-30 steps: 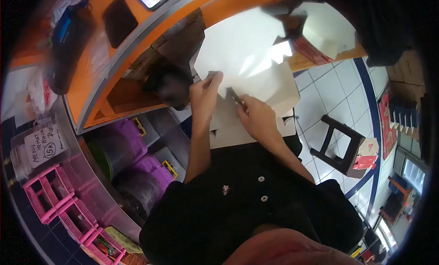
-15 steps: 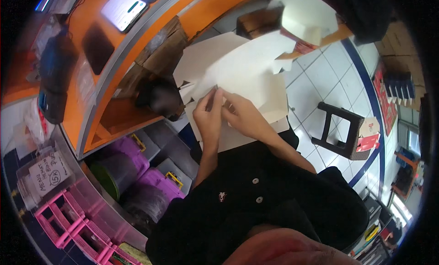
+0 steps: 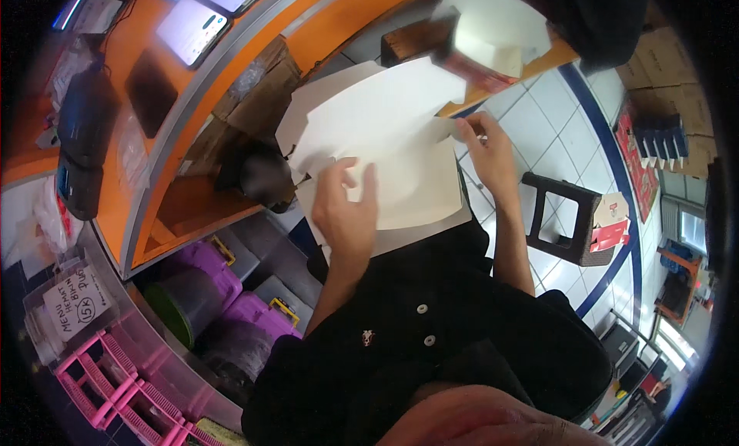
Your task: The person folds several white cardboard food boxes by hand, tucking the tabs into the pre-cut slots and stacking the completed boxes on the counter.
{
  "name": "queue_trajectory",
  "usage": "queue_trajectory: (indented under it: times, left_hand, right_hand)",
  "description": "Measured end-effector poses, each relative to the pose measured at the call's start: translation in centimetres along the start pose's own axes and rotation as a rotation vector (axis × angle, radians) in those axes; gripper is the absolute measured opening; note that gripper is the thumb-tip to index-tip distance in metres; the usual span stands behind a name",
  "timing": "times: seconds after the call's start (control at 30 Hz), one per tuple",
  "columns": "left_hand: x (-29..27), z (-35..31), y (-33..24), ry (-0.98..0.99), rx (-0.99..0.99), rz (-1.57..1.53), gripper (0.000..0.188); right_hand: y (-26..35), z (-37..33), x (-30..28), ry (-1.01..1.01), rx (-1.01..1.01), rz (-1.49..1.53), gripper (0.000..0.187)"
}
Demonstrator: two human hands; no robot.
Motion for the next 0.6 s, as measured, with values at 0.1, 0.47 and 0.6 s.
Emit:
queue_trajectory:
  times: [0.1, 0.47, 0.6]
  left_hand:
    - [4.0, -1.2, -1.3, 0.317, -0.26, -0.201, 0.037]
    - [12.3, -2.3, 1.3, 0.658, -0.461, -0.384, 0.04]
    - [13.0, -3.2, 4.0, 0.646, -0.663, -0.553, 0.03]
  right_hand:
    - [0.6, -1.0, 0.6, 0.007, 0.021, 0.011, 0.027]
    - [2.2, -2.3, 1.5, 0.095, 0.065, 0.064, 0.022]
    - [2.5, -2.6, 2.2, 0.12, 0.111, 0.006, 0.021]
Point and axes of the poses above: each hand's wrist, its own z-axis towards the middle knuckle, its own x-axis out of the palm, y = z × x, the point moved 8 cm from there along z, towards the middle knuckle, and after that the axes turned 9 degrees about -z, right-handed, at the moved point
